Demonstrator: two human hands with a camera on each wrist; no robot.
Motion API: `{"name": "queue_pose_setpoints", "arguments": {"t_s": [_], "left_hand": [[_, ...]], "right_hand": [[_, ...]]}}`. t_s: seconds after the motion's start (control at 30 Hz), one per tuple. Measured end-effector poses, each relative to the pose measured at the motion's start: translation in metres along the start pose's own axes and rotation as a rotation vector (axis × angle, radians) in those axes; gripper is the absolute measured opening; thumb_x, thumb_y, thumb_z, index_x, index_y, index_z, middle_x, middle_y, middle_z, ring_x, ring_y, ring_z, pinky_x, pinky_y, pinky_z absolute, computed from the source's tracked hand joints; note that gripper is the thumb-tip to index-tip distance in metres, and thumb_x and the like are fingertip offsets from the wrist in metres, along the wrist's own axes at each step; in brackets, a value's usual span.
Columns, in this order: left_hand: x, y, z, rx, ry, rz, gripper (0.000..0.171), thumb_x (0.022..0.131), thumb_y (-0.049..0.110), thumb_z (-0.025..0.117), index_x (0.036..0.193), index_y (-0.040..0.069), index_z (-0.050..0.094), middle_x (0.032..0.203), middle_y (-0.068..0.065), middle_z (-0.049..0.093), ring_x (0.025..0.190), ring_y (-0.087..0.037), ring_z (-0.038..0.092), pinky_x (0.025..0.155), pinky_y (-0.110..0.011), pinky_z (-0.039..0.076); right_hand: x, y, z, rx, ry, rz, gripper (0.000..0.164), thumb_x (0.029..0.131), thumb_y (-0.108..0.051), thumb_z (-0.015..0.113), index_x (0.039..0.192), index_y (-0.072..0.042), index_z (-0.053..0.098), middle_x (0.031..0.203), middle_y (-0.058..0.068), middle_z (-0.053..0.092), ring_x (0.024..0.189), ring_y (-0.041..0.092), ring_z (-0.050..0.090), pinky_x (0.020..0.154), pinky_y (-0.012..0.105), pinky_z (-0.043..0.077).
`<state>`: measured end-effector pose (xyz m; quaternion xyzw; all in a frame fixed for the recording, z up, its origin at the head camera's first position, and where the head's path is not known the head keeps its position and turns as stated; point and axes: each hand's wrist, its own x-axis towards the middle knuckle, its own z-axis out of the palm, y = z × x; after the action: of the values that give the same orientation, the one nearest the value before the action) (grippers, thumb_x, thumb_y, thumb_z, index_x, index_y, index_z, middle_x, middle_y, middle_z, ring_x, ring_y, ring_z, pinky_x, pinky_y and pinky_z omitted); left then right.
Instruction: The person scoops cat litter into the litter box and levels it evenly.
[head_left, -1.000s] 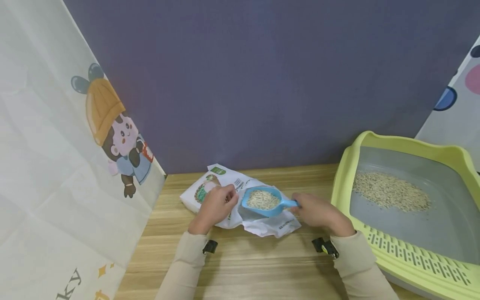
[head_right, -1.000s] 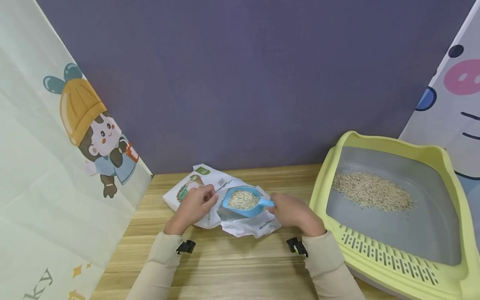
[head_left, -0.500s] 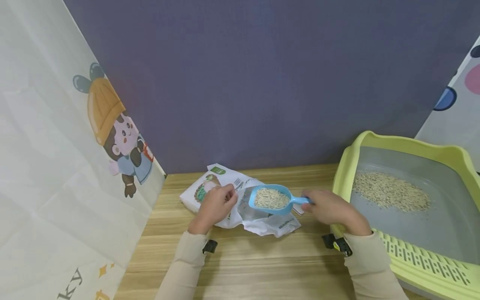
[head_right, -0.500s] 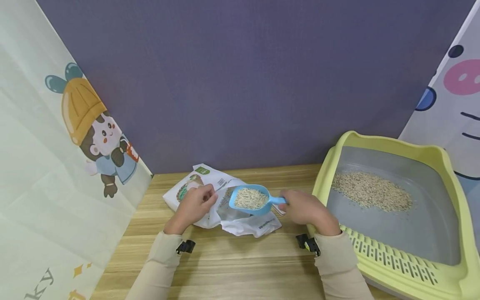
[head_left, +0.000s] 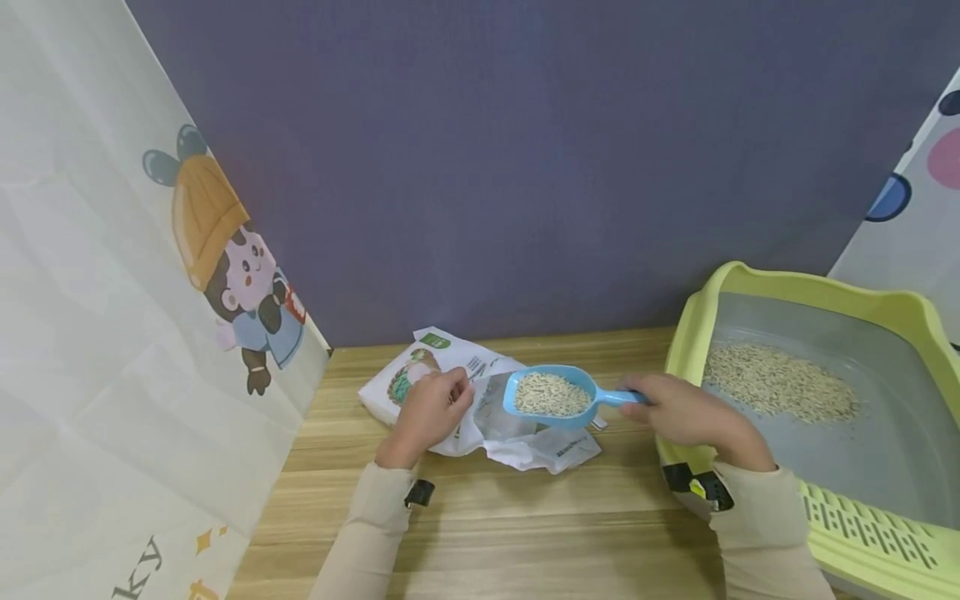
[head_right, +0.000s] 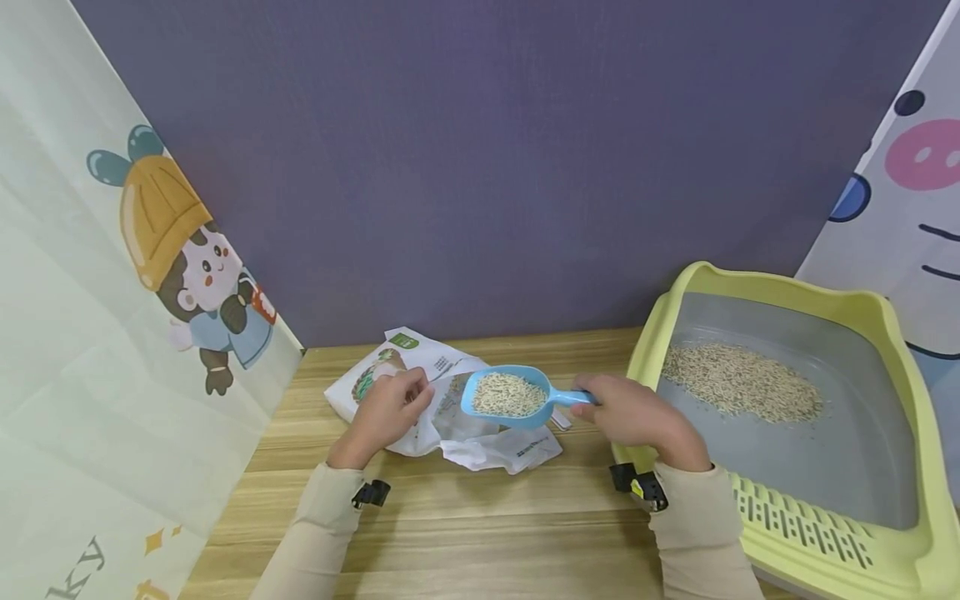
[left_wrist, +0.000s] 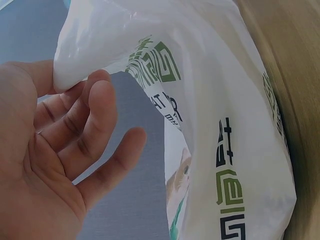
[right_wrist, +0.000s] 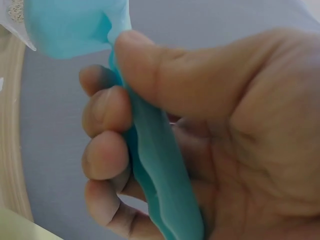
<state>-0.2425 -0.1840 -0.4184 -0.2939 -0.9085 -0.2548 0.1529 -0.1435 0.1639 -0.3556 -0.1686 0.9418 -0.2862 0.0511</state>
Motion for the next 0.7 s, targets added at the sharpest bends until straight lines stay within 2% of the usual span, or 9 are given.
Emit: {"name": "queue_pose_setpoints", "arguments": {"t_s": [0.17,0.33,0.53,0.7], "left_hand": [[0.0,-0.001,0.0,0.001,0.003,0.009,0.025,0.099,0.019,0.063,0.075,0.02,0.056,0.061,0.011,0.053,0.055,-0.006,0.045,0.054,-0.024,0.039],[0.001,-0.002,0.0,0.007,0.004,0.01,0.024,0.098,0.019,0.064,0.075,0.02,0.056,0.061,0.011,0.053,0.056,-0.005,0.045,0.054,-0.024,0.039],[0.001,-0.002,0.0,-0.001,0.001,0.013,0.024,0.098,0.018,0.064,0.075,0.019,0.056,0.061,0.01,0.052,0.055,-0.005,0.045,0.054,-0.024,0.038],[0.002,-0.003,0.001,-0.003,0.001,0.015,0.024,0.098,0.018,0.063,0.075,0.019,0.056,0.061,0.01,0.052,0.055,-0.005,0.045,0.054,-0.023,0.038]], "right_hand": [[-0.004,0.004,-0.005,0.018,0.02,0.002,0.008,0.103,-0.017,0.058,0.099,-0.011,0.06,0.074,-0.004,0.045,0.065,0.011,0.042,0.064,0.028,0.038],[-0.006,0.006,-0.008,0.027,0.081,0.005,0.01,0.103,-0.018,0.058,0.106,-0.009,0.061,0.077,-0.003,0.047,0.067,0.011,0.043,0.065,0.029,0.038],[-0.003,0.01,-0.008,0.054,0.138,0.069,0.014,0.105,-0.017,0.056,0.108,-0.004,0.06,0.076,0.0,0.044,0.067,0.015,0.04,0.064,0.031,0.036],[-0.002,0.012,-0.009,0.079,0.155,0.124,0.016,0.106,-0.02,0.054,0.104,-0.004,0.058,0.075,0.0,0.042,0.066,0.017,0.039,0.062,0.033,0.035]]}}
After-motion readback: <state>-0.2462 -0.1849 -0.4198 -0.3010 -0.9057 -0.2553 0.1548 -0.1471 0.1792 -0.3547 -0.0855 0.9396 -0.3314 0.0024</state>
